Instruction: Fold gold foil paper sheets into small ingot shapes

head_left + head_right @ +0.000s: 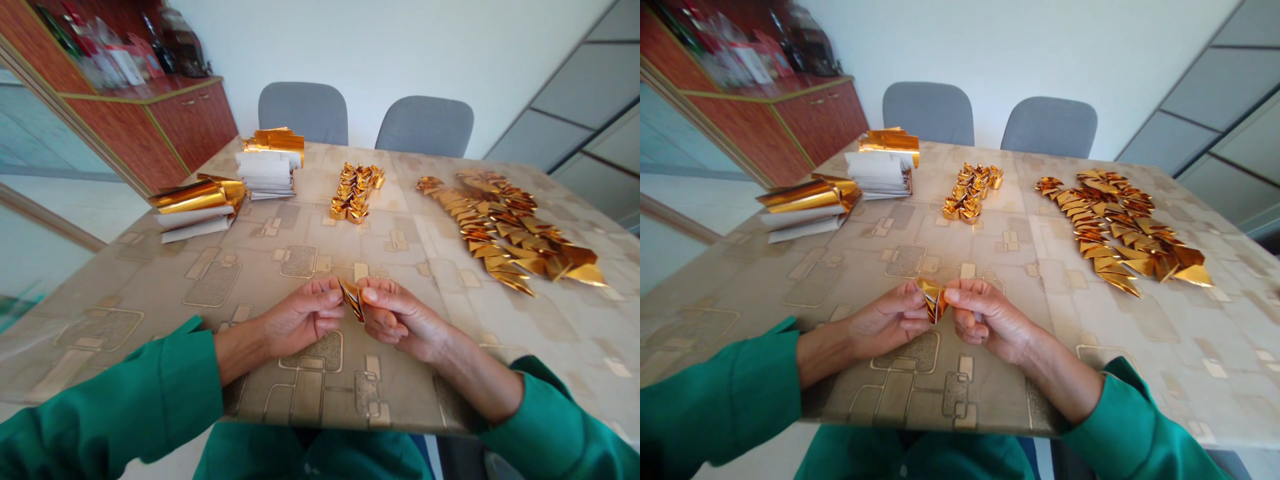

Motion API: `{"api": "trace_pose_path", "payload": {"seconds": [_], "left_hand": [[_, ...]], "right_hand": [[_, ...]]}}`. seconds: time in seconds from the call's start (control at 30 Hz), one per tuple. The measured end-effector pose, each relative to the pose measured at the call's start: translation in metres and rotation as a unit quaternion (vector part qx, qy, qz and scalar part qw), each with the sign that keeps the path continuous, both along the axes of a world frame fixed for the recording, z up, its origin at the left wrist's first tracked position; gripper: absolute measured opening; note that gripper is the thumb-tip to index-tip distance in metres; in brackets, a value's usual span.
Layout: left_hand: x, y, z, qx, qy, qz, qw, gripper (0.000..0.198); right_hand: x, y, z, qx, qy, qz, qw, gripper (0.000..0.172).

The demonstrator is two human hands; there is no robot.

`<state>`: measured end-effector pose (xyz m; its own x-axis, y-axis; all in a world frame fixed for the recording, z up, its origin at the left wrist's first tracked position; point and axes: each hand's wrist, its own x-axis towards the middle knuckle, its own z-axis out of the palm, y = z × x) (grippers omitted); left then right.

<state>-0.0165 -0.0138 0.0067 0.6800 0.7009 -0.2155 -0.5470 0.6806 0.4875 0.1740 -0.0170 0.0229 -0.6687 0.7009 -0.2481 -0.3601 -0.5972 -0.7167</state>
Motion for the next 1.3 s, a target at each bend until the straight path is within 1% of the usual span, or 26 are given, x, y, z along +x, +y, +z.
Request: {"api": "trace_pose_path", "payload": {"seconds": [0.1, 0.2, 0.3, 0.4, 0.5, 0.57, 0.63, 0.7, 0.8, 0.93, 1.03, 1.13, 1.3], "left_hand": [[0.0022, -0.0003, -0.0009, -0.001, 0.001, 0.018, 1.0, 0.022], [0.0022, 0.0009, -0.0018, 0.02, 0.012, 0.013, 1.0, 0.02], [0.0016, 0.0009, -0.0015, 0.025, 0.012, 0.01, 1.0, 0.02], [0.0022, -0.001, -0.0001, 0.007, 0.005, 0.007, 1.0, 0.023], [0.0039, -0.0024, 0.0017, -0.021, -0.004, 0.015, 1.0, 0.019], [0.0049, -0.0023, 0.0023, -0.026, -0.013, 0.028, 0.999, 0.025], [0.0051, -0.0014, 0.0022, -0.015, -0.015, 0.042, 0.999, 0.028], [0.0045, -0.0004, 0.0015, -0.001, -0.01, 0.051, 0.999, 0.027], [0.0027, 0.0001, 0.0006, 0.008, -0.006, 0.05, 0.999, 0.026], [0.0025, -0.0007, 0.0004, -0.001, -0.01, 0.033, 0.999, 0.022], [0.0039, -0.0007, -0.0005, -0.019, -0.018, 0.025, 0.999, 0.022], [0.0046, 0.0002, -0.0027, -0.022, -0.016, 0.031, 0.999, 0.022], [0.0034, 0.0012, -0.0045, -0.017, 0.017, 0.041, 0.999, 0.02]], "right_hand": [[-0.0002, 0.0002, -0.0001, -0.009, -0.009, 0.0, 1.0, 0.016], [0.0006, -0.0002, 0.0005, -0.012, -0.018, -0.003, 1.0, 0.017], [0.0013, -0.0007, 0.0019, -0.022, -0.004, 0.004, 1.0, 0.017], [0.0008, -0.0007, 0.0023, -0.038, 0.015, 0.017, 0.999, 0.021], [-0.0009, -0.0004, 0.0008, -0.056, 0.031, 0.009, 0.998, 0.022], [-0.0017, -0.0002, -0.001, -0.064, 0.041, 0.0, 0.997, 0.02], [-0.0017, -0.0002, -0.0024, -0.065, 0.04, -0.008, 0.997, 0.018], [-0.0008, -0.0003, -0.0028, -0.061, 0.032, -0.013, 0.998, 0.017], [0.0008, -0.0004, -0.0015, -0.053, 0.024, -0.005, 0.998, 0.017], [0.0001, -0.0004, -0.0008, -0.058, 0.027, 0.008, 0.998, 0.024], [-0.002, -0.0005, -0.0025, -0.067, 0.034, 0.002, 0.997, 0.031], [-0.0039, -0.0007, -0.0038, -0.07, 0.034, -0.012, 0.997, 0.032], [-0.0055, -0.0001, -0.0029, -0.063, -0.001, -0.035, 0.997, 0.035]]}}
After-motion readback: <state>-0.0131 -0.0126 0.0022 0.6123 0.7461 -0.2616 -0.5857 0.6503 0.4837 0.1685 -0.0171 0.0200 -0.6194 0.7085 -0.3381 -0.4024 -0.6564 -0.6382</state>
